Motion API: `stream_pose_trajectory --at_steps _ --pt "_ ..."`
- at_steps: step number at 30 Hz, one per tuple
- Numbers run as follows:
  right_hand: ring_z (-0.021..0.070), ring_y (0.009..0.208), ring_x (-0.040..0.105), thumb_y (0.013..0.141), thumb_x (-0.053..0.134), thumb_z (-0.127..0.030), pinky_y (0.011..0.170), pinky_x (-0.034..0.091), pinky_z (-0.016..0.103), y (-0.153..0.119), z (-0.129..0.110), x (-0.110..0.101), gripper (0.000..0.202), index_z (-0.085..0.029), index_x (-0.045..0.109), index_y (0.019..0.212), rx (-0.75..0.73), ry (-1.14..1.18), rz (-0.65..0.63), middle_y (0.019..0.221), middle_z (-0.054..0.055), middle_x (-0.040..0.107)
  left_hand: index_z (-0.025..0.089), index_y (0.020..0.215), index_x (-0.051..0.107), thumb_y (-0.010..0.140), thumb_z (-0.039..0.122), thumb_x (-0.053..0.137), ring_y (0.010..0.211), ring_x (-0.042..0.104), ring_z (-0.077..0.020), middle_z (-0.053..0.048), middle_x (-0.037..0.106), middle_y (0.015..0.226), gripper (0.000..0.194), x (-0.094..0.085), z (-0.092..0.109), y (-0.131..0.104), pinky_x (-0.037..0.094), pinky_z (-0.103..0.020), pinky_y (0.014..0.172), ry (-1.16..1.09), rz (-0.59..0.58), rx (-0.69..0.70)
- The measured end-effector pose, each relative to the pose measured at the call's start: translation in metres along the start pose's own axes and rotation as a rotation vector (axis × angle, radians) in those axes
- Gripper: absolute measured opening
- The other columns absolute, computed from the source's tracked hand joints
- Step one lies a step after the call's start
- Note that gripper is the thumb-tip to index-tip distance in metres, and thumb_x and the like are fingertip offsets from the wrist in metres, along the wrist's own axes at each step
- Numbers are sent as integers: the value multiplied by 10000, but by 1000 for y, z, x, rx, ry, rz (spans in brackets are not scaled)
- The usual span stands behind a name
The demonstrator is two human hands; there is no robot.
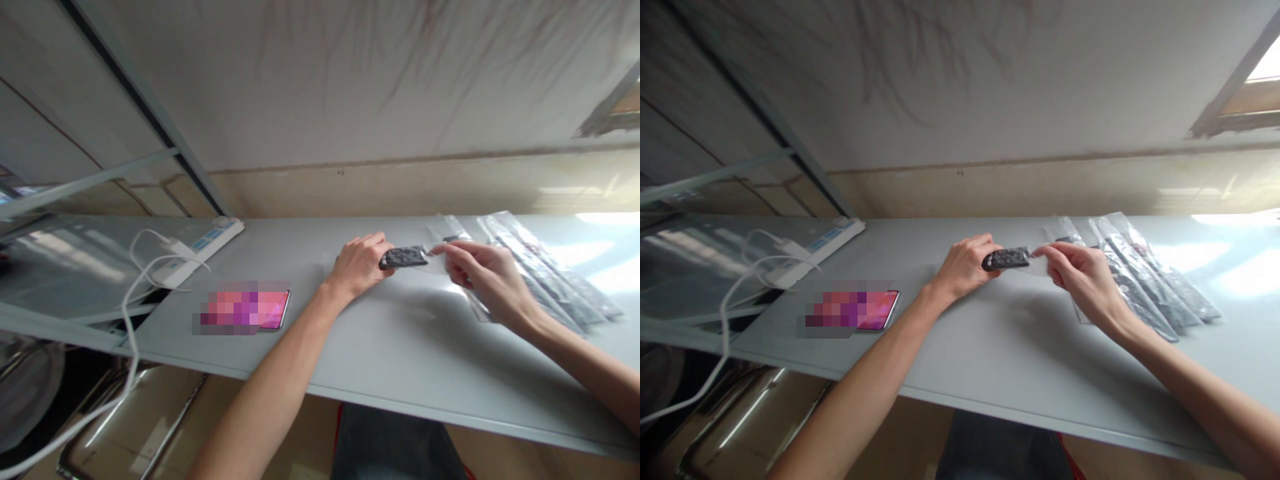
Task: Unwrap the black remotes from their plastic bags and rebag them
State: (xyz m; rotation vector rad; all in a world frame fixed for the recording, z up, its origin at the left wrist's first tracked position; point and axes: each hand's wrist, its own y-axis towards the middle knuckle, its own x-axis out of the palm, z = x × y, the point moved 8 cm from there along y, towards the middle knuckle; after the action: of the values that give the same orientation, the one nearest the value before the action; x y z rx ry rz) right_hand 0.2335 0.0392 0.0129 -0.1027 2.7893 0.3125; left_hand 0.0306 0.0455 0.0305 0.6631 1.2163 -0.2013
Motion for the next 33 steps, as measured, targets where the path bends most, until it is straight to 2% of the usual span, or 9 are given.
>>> stream_pose_trajectory --at_steps 6,16,22,26,29,33 --pt "125 556 402 1029 627 -625 512 283 278 -2 -2 3 496 -177 840 1038 -33 -19 -49 606 -14 499 219 1043 784 965 228 753 972 713 -217 -51 743 1082 84 -1 1 0 529 -307 834 -5 -2 10" --pt "128 511 435 995 627 -700 509 321 278 -5 -7 15 613 -143 858 1105 -41 -93 -191 549 -10 533 230 1146 753 991 269 752 1030 723 -208 -43 757 1150 160 -3 2 -1 536 -306 865 -20 11 23" --pt "127 516 443 996 643 -704 496 319 267 -8 -5 23 633 -147 811 1245 -1 -46 -292 568 -23 538 240 1161 741 995 262 738 1026 722 -210 -46 748 1147 167 -6 1 0 545 -306 862 -40 25 15" --pt "118 528 459 999 678 -664 509 339 261 -6 -4 19 511 -182 817 1096 -16 25 -238 579 -27 528 237 1160 732 997 290 741 1035 724 -213 -54 741 1161 171 -6 5 0 555 -304 866 -53 15 17" --pt "105 498 428 970 736 -635 473 295 255 -3 0 11 440 -199 786 950 18 99 -148 563 -36 491 237 1203 714 1001 288 734 1075 728 -219 -53 744 1179 209 -4 10 0 568 -312 909 -66 -7 39" --pt "108 489 401 948 778 -597 442 267 261 1 4 -3 389 -216 749 874 45 153 -1 557 -36 453 254 1435 600 988 219 704 1217 715 -240 -63 728 1351 460 -1 14 0 572 -345 1030 -114 -18 46"
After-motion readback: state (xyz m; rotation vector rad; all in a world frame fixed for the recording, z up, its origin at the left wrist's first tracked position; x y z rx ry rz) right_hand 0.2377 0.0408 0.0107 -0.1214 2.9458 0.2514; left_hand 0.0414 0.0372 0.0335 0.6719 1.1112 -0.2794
